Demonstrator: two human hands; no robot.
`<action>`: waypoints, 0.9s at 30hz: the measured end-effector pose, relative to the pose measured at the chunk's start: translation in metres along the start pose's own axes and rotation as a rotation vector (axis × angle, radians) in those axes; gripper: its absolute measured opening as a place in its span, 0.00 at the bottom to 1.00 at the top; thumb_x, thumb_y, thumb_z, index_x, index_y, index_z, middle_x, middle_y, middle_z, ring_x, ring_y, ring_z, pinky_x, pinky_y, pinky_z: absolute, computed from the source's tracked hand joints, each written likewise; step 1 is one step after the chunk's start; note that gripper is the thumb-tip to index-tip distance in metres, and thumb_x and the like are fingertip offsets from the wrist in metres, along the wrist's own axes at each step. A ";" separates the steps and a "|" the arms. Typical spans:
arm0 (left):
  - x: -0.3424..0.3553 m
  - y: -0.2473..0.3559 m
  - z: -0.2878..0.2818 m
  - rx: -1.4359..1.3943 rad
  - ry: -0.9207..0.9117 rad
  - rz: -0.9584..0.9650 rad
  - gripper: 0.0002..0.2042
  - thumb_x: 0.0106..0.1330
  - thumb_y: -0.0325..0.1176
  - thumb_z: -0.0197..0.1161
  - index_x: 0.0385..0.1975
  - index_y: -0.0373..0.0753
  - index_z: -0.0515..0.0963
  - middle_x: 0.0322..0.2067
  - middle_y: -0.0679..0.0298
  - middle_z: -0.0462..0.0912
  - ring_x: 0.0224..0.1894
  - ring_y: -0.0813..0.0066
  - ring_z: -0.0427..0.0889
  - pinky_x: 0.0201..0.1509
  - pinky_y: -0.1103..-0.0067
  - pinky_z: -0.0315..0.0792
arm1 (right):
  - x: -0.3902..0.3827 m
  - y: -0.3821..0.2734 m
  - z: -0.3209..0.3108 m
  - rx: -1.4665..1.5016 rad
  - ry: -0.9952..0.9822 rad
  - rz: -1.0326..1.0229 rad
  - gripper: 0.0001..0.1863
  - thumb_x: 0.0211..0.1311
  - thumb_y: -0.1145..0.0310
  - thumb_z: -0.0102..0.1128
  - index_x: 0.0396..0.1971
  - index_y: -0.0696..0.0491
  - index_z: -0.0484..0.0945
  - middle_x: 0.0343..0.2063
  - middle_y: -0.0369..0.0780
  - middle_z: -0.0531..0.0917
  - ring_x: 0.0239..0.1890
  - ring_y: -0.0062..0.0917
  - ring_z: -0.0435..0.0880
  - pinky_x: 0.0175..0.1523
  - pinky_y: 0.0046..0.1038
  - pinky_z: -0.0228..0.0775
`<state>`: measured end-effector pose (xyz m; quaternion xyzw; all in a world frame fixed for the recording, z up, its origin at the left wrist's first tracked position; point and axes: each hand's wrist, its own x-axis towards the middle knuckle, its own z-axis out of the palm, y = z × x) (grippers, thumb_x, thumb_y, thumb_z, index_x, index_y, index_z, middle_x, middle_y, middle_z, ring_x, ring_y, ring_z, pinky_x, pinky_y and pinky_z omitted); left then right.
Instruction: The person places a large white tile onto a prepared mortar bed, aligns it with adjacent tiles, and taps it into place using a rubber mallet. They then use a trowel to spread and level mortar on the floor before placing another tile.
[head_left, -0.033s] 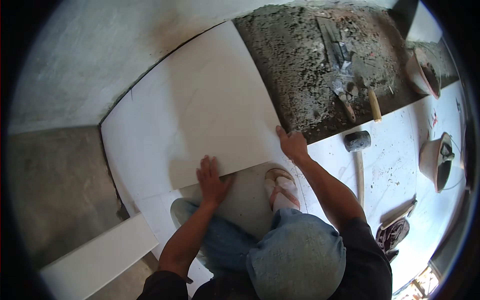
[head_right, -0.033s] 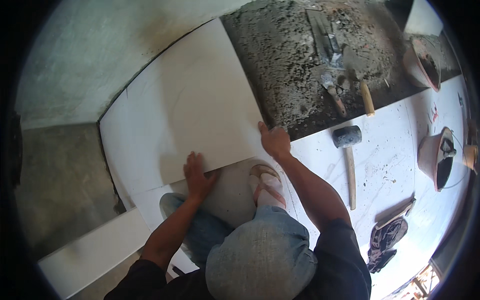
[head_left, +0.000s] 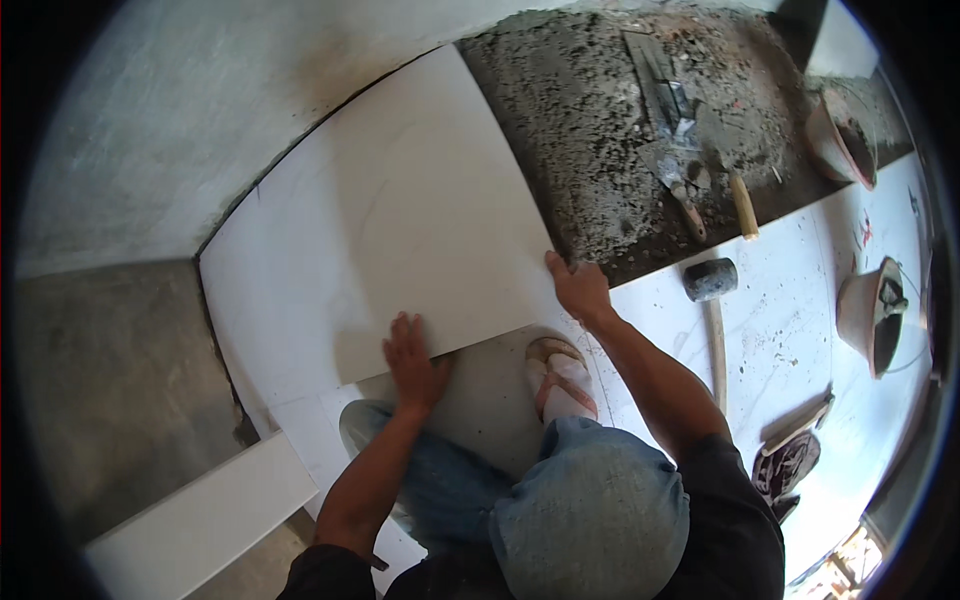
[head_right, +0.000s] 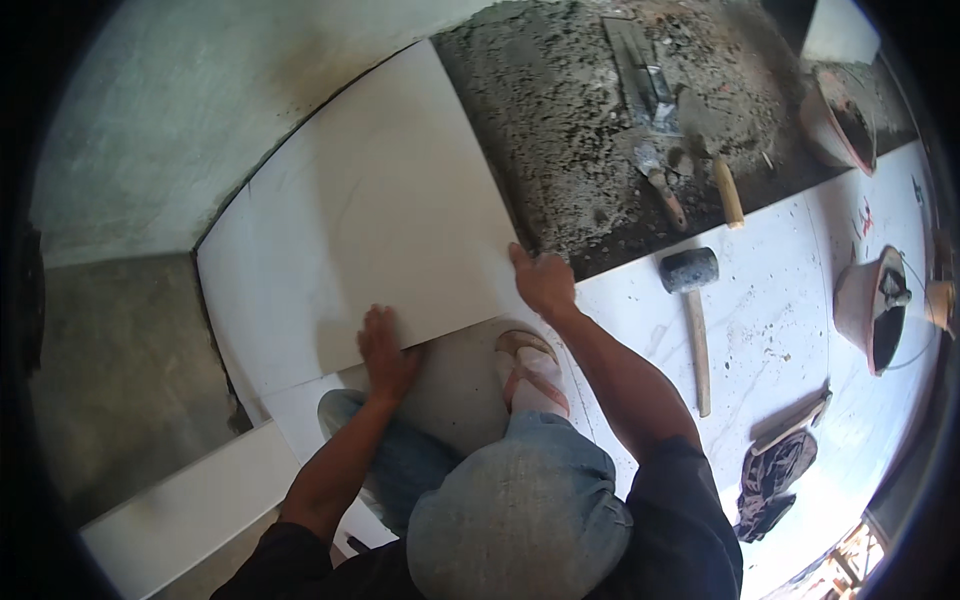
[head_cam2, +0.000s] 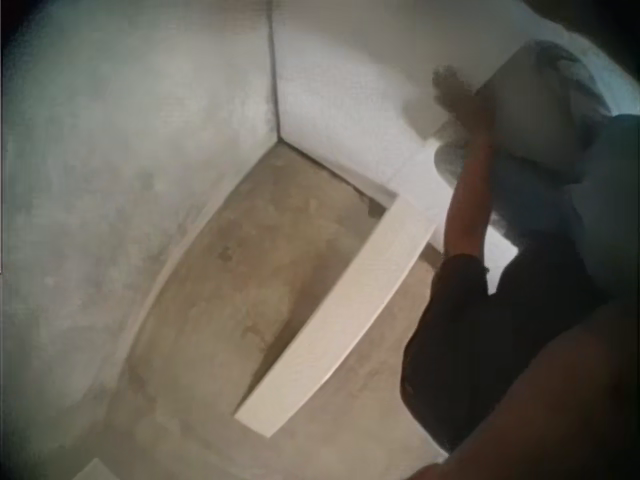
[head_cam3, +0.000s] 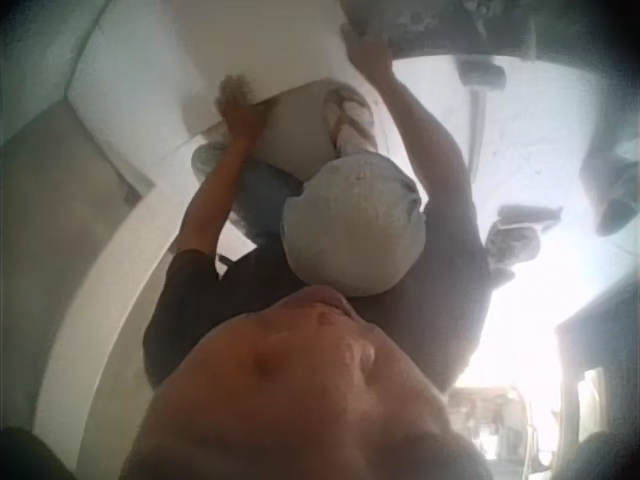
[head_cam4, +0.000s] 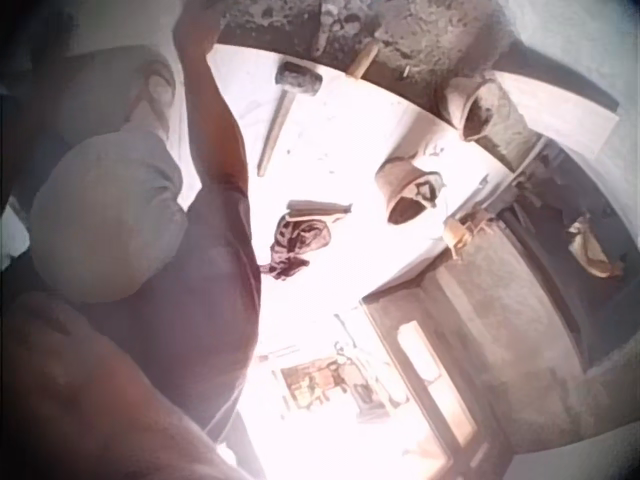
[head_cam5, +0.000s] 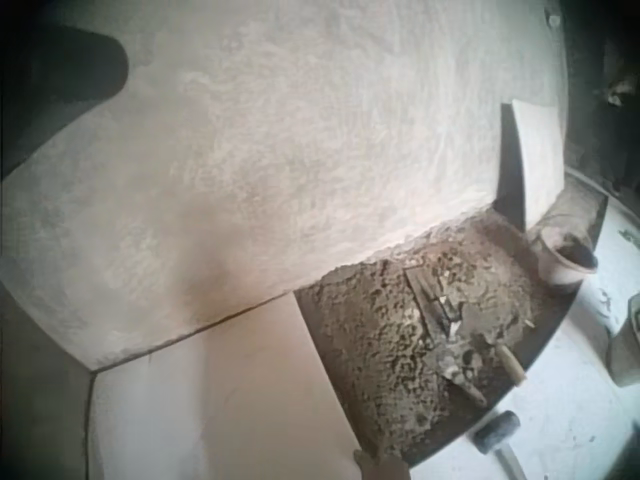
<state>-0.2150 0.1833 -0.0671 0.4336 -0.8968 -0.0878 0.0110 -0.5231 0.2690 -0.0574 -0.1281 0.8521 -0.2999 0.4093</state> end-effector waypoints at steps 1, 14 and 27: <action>0.004 -0.006 -0.007 0.038 0.021 -0.002 0.37 0.56 0.33 0.63 0.68 0.39 0.58 0.70 0.49 0.53 0.73 0.49 0.49 0.72 0.49 0.45 | -0.003 -0.003 -0.003 -0.015 -0.001 -0.039 0.37 0.62 0.39 0.54 0.28 0.66 0.83 0.28 0.60 0.83 0.38 0.52 0.85 0.46 0.44 0.74; 0.076 -0.037 -0.241 0.001 0.197 0.325 0.26 0.50 0.12 0.62 0.52 0.38 0.79 0.51 0.55 0.82 0.56 0.61 0.80 0.62 0.71 0.72 | -0.044 -0.129 -0.099 0.482 -0.238 -0.693 0.33 0.67 0.43 0.51 0.27 0.65 0.81 0.17 0.45 0.78 0.22 0.28 0.76 0.33 0.34 0.71; 0.228 -0.062 -0.403 -0.059 0.574 0.090 0.14 0.66 0.32 0.66 0.47 0.33 0.78 0.34 0.66 0.84 0.36 0.84 0.75 0.45 0.86 0.70 | 0.308 -0.015 -0.265 -0.715 0.861 -0.109 0.40 0.62 0.36 0.48 0.61 0.55 0.69 0.61 0.53 0.71 0.66 0.46 0.67 0.67 0.43 0.59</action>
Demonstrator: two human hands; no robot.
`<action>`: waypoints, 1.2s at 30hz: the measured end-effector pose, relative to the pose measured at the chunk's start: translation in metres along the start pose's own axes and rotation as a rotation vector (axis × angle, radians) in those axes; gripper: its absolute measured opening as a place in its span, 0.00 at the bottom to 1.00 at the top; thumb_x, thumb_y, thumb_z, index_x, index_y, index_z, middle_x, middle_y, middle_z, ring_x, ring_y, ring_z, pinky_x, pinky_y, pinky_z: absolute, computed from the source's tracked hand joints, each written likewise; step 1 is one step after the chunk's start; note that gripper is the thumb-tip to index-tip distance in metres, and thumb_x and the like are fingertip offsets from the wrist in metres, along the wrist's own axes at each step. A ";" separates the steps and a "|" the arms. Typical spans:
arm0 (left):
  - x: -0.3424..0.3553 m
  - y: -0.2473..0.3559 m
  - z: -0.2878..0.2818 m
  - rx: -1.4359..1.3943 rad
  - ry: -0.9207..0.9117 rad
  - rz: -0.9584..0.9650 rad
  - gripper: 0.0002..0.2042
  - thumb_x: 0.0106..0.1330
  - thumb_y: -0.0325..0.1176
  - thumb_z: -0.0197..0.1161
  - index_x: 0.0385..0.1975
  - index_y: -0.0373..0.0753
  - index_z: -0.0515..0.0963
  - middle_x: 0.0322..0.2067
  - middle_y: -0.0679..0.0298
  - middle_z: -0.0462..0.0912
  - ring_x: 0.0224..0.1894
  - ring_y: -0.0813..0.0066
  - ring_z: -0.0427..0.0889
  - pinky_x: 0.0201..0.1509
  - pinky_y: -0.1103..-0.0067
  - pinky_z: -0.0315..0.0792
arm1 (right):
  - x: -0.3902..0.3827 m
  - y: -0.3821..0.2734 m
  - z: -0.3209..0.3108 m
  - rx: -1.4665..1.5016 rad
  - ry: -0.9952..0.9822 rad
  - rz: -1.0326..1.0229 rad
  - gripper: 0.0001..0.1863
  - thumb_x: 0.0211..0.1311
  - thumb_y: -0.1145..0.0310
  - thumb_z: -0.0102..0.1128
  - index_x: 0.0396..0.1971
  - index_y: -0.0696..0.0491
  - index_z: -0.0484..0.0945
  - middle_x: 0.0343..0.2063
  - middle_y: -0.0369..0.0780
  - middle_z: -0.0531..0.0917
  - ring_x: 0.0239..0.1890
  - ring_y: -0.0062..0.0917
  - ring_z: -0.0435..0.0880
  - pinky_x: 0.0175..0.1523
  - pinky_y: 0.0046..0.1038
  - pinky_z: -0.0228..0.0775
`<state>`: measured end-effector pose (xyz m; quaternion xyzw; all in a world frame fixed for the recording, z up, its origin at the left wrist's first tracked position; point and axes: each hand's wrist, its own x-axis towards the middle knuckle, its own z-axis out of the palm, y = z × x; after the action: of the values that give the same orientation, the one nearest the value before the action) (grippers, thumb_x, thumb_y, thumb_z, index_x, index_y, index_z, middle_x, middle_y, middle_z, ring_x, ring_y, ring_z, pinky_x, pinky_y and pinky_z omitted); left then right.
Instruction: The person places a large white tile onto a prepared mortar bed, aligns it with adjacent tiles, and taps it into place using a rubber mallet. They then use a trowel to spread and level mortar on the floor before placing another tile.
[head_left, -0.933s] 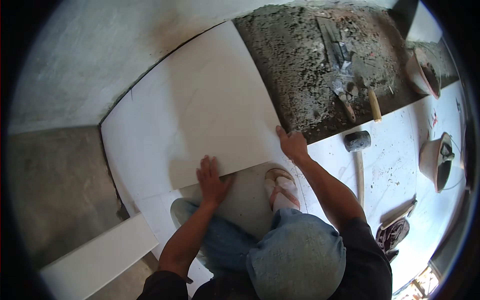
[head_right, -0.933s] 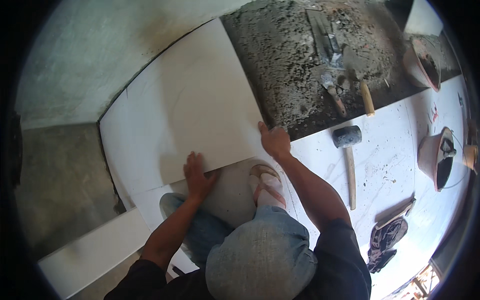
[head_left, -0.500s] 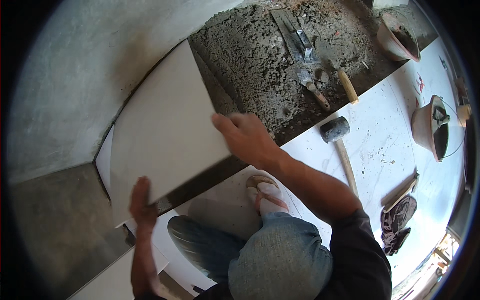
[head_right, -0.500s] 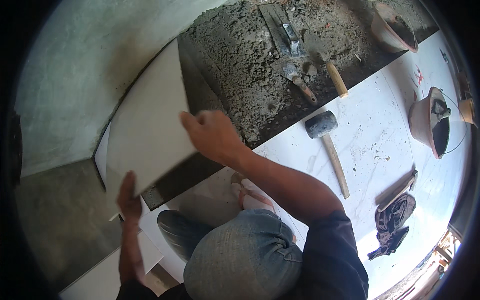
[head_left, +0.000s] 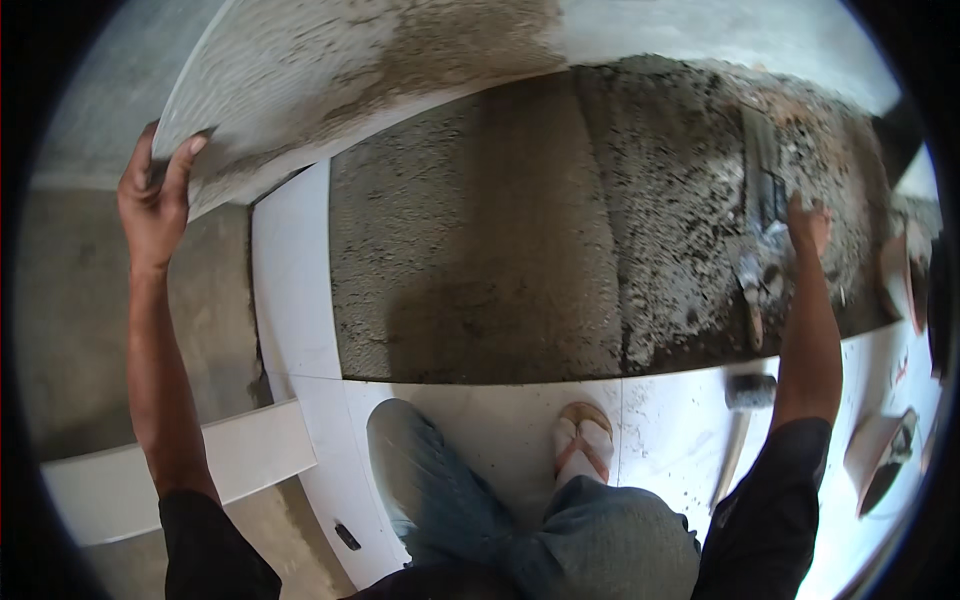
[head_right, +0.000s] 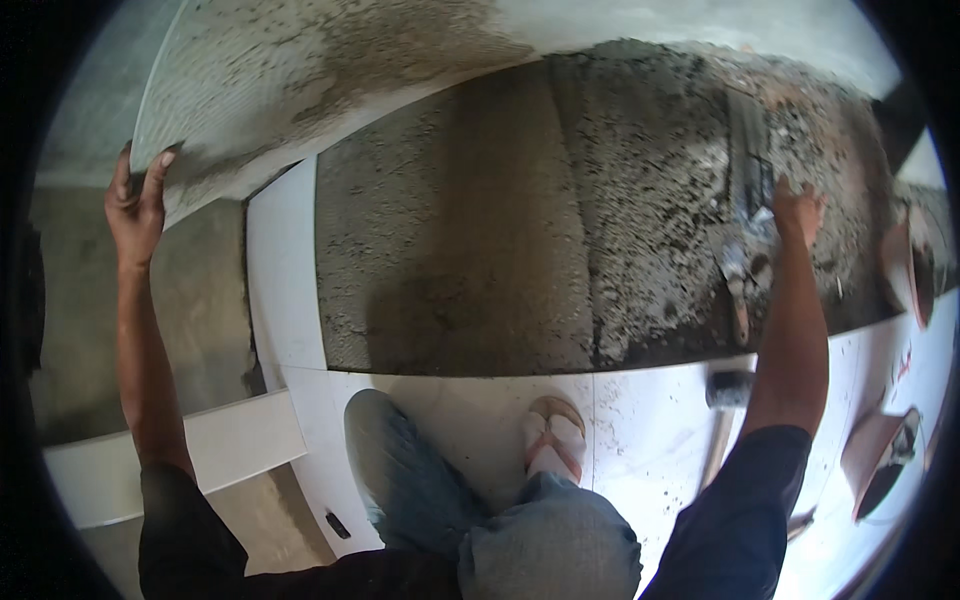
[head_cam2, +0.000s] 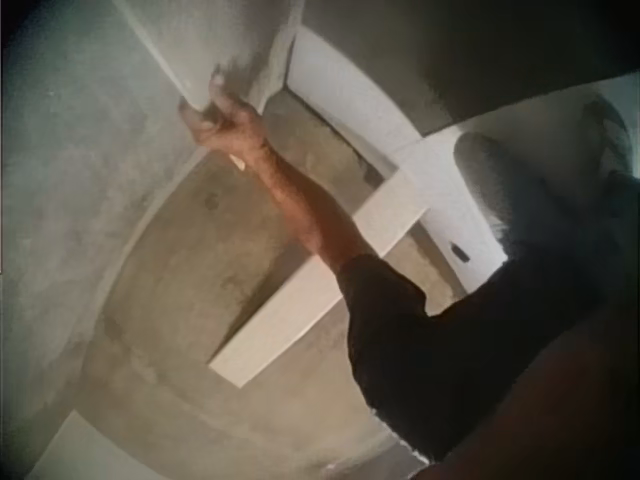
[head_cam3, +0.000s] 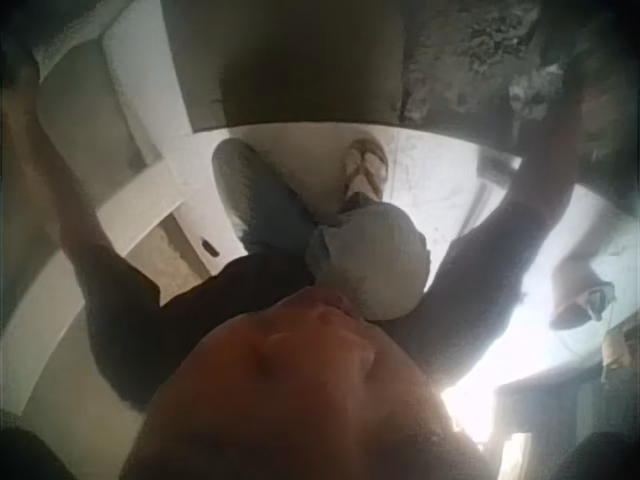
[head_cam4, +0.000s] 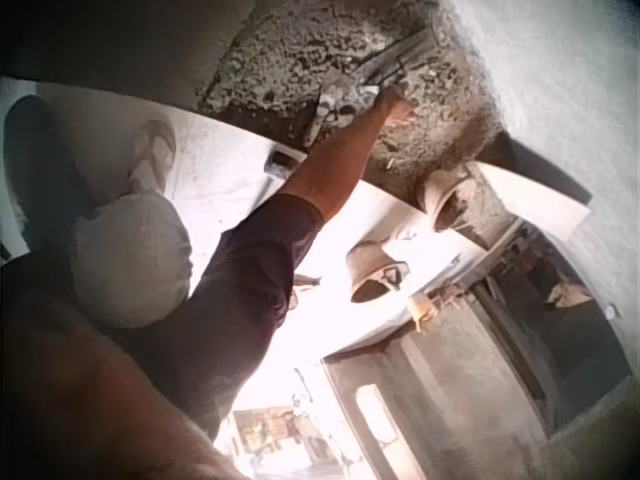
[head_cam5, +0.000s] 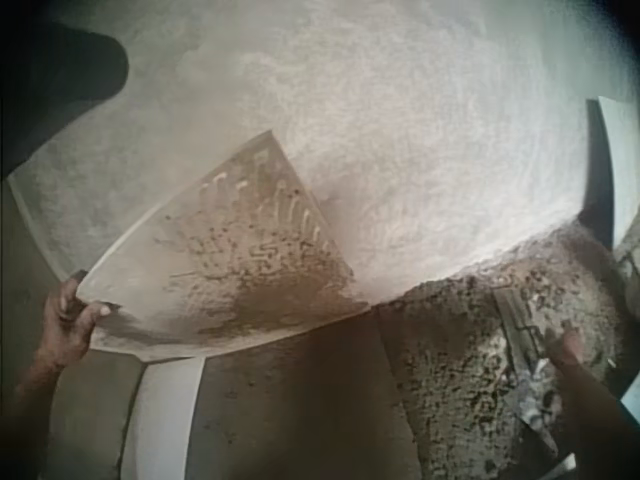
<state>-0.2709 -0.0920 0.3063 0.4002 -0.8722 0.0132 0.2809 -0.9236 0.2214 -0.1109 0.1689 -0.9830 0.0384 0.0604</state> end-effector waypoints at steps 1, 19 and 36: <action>0.004 -0.001 0.000 0.003 -0.015 0.119 0.14 0.66 0.33 0.66 0.47 0.33 0.78 0.34 0.66 0.84 0.35 0.84 0.75 0.44 0.87 0.69 | 0.006 0.002 0.011 0.126 -0.034 -0.004 0.40 0.63 0.37 0.48 0.63 0.56 0.67 0.62 0.54 0.70 0.67 0.46 0.66 0.68 0.43 0.58; 0.045 0.001 -0.006 -0.147 -0.099 0.488 0.08 0.66 0.29 0.65 0.40 0.33 0.76 0.29 0.64 0.81 0.33 0.79 0.76 0.37 0.80 0.73 | -0.117 -0.070 -0.058 0.347 0.080 -0.247 0.30 0.65 0.48 0.54 0.51 0.60 0.69 0.43 0.62 0.80 0.45 0.57 0.80 0.50 0.49 0.71; 0.068 -0.009 -0.008 -0.164 -0.179 0.344 0.10 0.68 0.33 0.63 0.42 0.33 0.77 0.18 0.69 0.73 0.22 0.81 0.70 0.30 0.78 0.68 | -0.422 -0.469 -0.099 0.670 -0.870 -0.951 0.39 0.66 0.44 0.52 0.62 0.63 0.62 0.48 0.58 0.79 0.52 0.51 0.79 0.54 0.44 0.72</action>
<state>-0.2960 -0.1436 0.3456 0.2206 -0.9474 -0.0458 0.2274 -0.3602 -0.0721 -0.0427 0.5873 -0.6740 0.2365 -0.3807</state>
